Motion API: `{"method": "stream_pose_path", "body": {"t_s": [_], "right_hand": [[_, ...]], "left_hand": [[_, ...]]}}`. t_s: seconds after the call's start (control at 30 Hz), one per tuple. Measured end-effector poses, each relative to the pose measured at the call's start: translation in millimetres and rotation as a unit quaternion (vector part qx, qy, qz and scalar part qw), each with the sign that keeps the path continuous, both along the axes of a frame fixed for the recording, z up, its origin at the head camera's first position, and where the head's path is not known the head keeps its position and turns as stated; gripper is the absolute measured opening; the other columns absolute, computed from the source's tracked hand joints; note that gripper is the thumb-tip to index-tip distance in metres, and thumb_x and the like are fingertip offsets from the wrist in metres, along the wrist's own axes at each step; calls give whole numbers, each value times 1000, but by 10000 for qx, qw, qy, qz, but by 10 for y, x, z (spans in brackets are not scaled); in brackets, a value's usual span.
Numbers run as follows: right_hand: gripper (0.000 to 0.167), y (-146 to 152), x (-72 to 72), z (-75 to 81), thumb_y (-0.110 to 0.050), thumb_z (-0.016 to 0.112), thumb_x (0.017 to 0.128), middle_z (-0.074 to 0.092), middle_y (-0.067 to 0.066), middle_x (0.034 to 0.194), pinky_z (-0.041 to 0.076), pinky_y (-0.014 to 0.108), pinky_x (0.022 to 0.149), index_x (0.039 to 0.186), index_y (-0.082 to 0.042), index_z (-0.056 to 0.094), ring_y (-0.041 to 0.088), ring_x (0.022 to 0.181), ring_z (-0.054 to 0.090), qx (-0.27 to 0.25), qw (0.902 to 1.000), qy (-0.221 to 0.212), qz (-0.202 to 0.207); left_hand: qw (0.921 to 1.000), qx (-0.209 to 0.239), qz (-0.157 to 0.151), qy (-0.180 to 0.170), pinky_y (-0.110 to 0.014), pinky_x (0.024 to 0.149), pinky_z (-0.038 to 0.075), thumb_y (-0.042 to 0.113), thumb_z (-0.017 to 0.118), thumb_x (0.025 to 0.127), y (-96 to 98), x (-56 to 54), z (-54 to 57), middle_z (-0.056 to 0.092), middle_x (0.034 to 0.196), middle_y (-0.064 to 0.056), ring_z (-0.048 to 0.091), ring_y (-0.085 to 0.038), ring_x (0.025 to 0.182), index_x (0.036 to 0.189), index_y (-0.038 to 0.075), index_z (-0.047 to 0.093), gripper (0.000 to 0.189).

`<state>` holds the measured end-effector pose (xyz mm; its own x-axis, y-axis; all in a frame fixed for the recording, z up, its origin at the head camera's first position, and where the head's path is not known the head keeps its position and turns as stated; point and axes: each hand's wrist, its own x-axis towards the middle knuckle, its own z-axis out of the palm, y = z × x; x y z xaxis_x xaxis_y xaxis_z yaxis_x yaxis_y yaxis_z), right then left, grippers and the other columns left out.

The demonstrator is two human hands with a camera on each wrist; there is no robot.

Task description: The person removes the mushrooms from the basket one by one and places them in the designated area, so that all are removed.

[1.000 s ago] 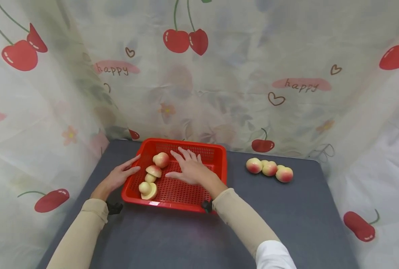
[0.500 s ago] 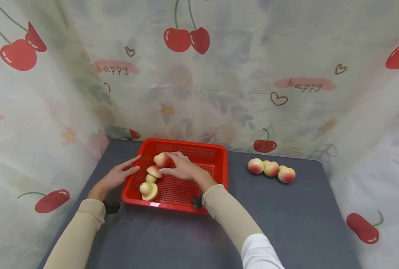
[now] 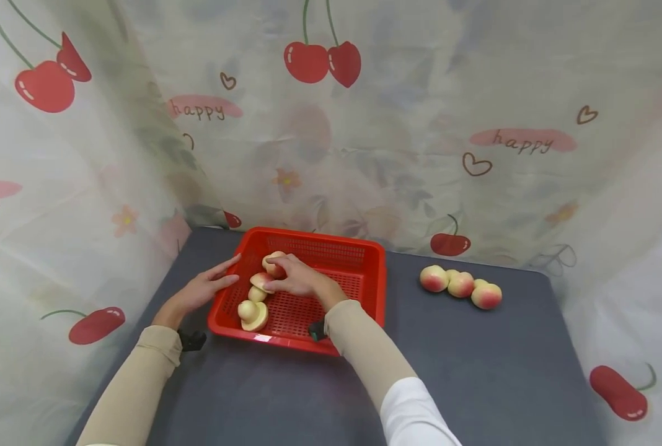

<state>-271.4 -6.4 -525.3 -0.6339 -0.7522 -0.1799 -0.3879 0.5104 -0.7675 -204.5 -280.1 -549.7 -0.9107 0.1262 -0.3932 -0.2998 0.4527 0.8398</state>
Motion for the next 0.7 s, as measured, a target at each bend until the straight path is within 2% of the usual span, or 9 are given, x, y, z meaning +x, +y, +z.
{"method": "stream_pose_path", "body": {"t_s": [0.17,0.27,0.5,0.7], "right_hand": [[66,-53,-49,-65,-27,70,97,45,18,152,41,51,119,153,-6,43,35,140,49,-395,9987,-302,99],[67,-110,-72,-95,-24,69,97,41,18,157,40,51,121,154,-4,41,36,144,47,-516,9978,-379,179],[69,-214,-95,-162,-28,70,97,41,11,160,39,44,122,156,-6,41,28,146,46,-291,9986,-435,94],[68,-238,-83,-188,-26,71,97,42,10,160,38,44,122,155,-7,42,27,144,45,-85,9990,-379,213]], "left_hand": [[10000,-1,1,21,-42,96,60,47,57,102,3,-9,-15,48,157,-12,69,-27,118,156,51,31,60],[10000,-62,37,19,-42,97,60,47,57,102,-16,1,-6,47,157,-12,68,-27,119,156,51,32,60],[9999,-11,104,-44,-42,96,60,48,57,101,-19,-7,35,47,158,-11,68,-27,119,155,53,32,59],[9999,-81,35,-78,-43,97,60,48,57,102,-9,-14,10,44,160,-12,67,-29,122,155,52,32,59]]}}
